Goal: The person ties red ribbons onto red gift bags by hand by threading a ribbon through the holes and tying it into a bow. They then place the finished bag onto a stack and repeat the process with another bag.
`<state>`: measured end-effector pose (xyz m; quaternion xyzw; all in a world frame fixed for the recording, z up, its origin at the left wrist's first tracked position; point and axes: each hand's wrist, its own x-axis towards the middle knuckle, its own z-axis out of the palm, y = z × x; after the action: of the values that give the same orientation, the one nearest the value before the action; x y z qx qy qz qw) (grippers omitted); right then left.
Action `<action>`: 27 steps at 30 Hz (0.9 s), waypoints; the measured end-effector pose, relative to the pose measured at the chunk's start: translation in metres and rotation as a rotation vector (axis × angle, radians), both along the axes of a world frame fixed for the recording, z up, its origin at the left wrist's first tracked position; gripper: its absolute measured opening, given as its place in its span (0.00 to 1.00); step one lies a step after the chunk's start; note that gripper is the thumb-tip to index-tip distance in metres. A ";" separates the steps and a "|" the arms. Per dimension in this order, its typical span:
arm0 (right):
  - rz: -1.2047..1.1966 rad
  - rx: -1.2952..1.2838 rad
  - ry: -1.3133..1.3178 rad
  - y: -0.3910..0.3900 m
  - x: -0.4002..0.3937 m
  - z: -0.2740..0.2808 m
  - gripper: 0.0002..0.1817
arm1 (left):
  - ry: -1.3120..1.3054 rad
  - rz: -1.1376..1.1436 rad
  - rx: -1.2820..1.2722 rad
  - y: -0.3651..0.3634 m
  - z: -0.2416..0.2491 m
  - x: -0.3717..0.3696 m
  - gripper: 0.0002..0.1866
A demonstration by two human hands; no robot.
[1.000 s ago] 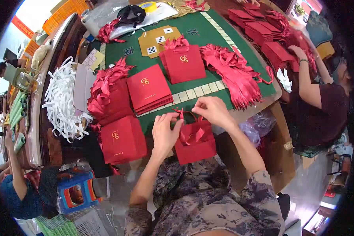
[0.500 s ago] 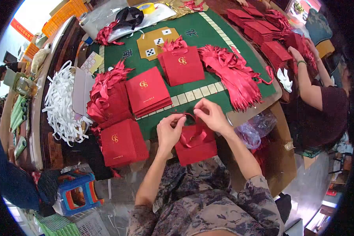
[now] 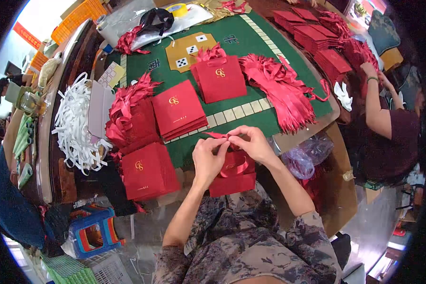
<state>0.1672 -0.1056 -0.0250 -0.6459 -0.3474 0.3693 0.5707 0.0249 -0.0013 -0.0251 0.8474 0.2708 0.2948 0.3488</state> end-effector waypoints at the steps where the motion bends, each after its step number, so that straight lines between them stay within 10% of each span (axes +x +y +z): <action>1: 0.001 -0.001 0.002 0.001 0.002 0.000 0.09 | 0.024 0.003 0.050 -0.001 0.003 0.000 0.06; 8: -0.135 0.058 0.189 -0.002 0.018 -0.002 0.06 | -0.063 -0.013 -0.056 0.003 0.009 -0.017 0.23; 13: -0.232 0.075 0.244 0.000 0.036 -0.009 0.07 | -0.121 -0.256 -0.699 -0.003 -0.016 -0.039 0.29; 27: -0.238 0.104 0.004 0.041 0.074 -0.021 0.08 | -0.055 -0.318 -0.613 -0.015 0.008 -0.068 0.32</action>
<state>0.2409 -0.0649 -0.0463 -0.6515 -0.2858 0.2818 0.6438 -0.0434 -0.0167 -0.0170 0.7267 0.2015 0.1646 0.6358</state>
